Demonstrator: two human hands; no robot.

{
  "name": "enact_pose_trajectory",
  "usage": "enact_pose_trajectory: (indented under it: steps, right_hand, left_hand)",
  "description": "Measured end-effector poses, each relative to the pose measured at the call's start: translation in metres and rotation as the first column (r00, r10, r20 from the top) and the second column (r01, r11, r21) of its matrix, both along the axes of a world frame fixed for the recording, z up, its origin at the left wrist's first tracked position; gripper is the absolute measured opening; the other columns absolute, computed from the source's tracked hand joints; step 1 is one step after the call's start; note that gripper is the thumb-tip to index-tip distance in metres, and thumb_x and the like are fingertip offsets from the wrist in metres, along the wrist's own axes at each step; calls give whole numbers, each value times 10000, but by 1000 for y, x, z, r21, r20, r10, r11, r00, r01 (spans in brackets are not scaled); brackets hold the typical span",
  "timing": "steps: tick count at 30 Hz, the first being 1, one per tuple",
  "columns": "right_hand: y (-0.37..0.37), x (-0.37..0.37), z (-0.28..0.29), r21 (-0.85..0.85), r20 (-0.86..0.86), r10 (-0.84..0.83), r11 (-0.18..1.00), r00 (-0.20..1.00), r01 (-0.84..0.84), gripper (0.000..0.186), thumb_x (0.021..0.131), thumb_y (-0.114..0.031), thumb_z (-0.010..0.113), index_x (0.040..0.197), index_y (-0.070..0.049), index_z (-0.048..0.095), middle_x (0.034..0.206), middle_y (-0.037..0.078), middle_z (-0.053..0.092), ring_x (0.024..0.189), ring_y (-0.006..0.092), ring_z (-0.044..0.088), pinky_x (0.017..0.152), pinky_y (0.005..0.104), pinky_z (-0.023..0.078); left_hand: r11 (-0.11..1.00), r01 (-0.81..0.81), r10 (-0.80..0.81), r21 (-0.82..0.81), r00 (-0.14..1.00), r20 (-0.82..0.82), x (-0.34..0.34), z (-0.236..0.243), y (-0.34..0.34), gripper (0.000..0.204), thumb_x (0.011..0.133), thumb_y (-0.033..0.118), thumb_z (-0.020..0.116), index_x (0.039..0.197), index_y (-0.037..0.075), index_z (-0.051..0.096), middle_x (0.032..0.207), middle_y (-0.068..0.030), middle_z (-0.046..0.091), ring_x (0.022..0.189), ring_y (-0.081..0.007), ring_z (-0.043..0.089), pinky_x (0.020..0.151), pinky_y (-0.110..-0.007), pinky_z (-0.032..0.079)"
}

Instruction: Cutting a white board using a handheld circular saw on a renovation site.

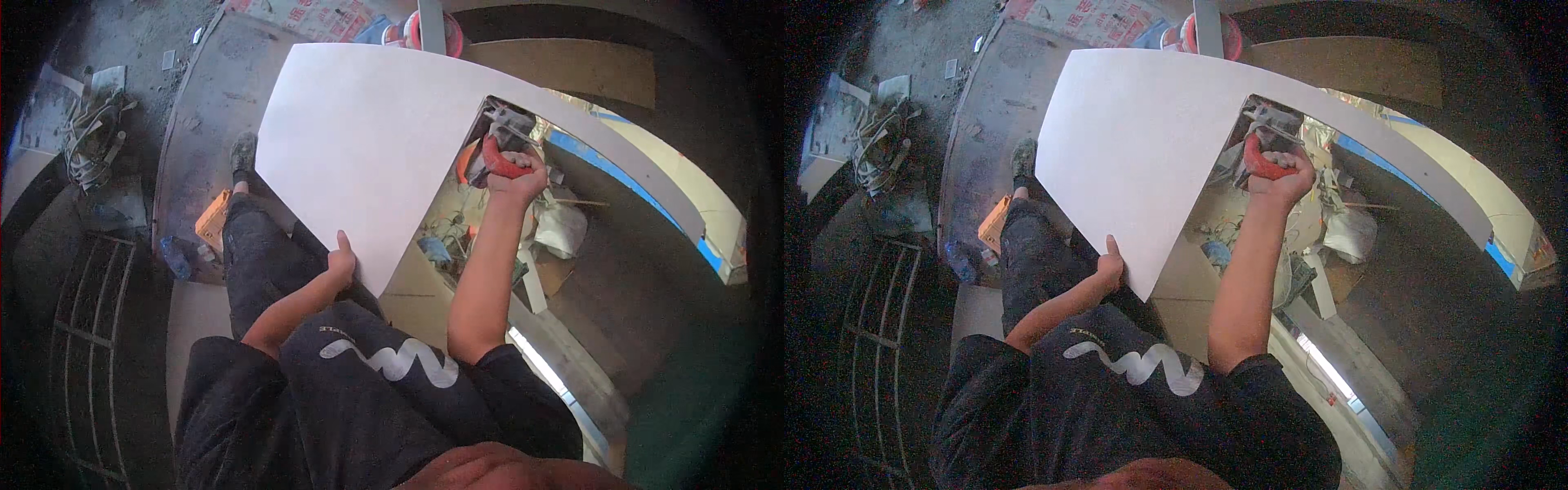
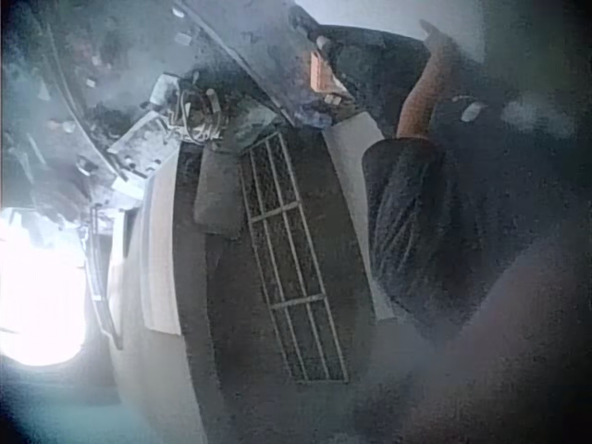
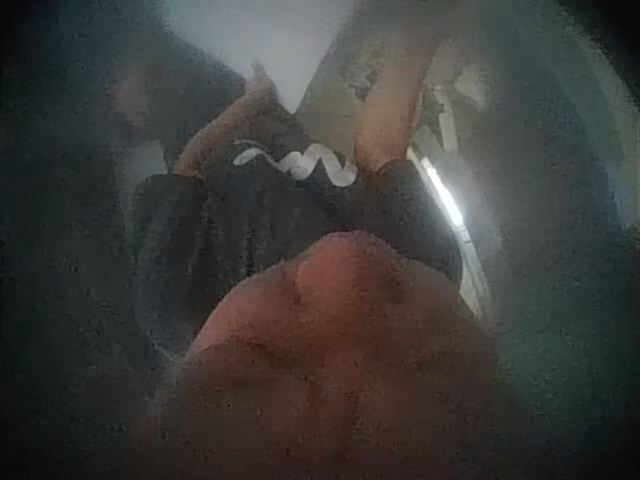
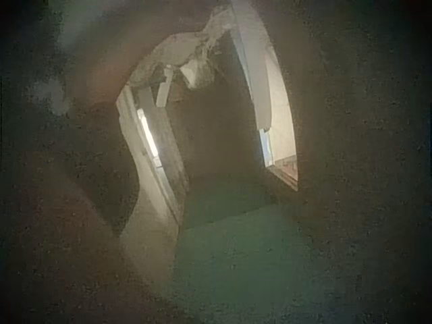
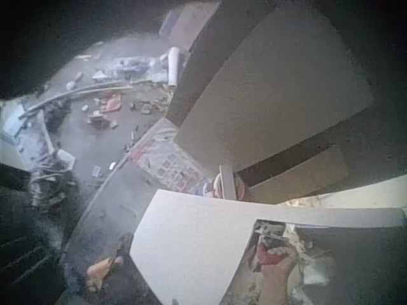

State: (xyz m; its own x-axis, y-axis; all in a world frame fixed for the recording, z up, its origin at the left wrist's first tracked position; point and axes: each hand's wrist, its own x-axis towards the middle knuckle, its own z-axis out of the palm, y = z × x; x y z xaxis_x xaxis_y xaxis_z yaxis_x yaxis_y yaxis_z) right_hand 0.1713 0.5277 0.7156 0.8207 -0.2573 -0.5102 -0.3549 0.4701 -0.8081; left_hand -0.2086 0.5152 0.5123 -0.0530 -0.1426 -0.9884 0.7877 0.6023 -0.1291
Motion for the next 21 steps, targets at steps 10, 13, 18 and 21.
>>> enact_pose_trajectory:
  steps: [10, 13, 18, 21]
  right_hand:
    - [12, -10, 5, -8, 41, -30, 1000, 999, 30, 343, 693, -56, 476, 1029, -69, 544, 585, -50, 442, 484, 130, 478, 645, 371, 559]
    - [10, -7, 3, 50, 41, 79, 995, 996, -81, 296, 692, -62, 475, 981, -78, 539, 580, -54, 437, 472, 137, 473, 698, 410, 565]
    - [5, -3, -5, 41, 40, 76, 996, 996, -78, 168, 725, -72, 467, 882, -110, 513, 551, -67, 424, 452, 140, 457, 719, 416, 563]
    - [-12, 4, -9, 45, 28, 84, 995, 996, -85, 90, 749, -72, 460, 801, -141, 486, 528, -73, 412, 443, 143, 451, 694, 402, 559]
  left_hand:
    - [998, -1, -1, -61, 999, -36, 8, 17, 19, 1098, 922, 805, 298, 1168, -230, 570, 1143, -320, 655, 1074, -393, 634, 928, -468, 478]
    - [1000, 5, -4, 12, 999, -32, -2, 2, 5, 1100, 923, 804, 298, 1169, -233, 568, 1159, -320, 651, 1097, -390, 627, 946, -463, 471]
    - [1000, 2, -2, 9, 999, -48, -13, -23, -12, 1097, 922, 802, 308, 1175, -235, 564, 1150, -310, 656, 1092, -384, 631, 953, -455, 468]
    - [998, 53, -53, 35, 999, -1, -1, -1, 0, 1116, 901, 839, 242, 1184, -176, 609, 1099, -261, 682, 1022, -358, 656, 866, -456, 511]
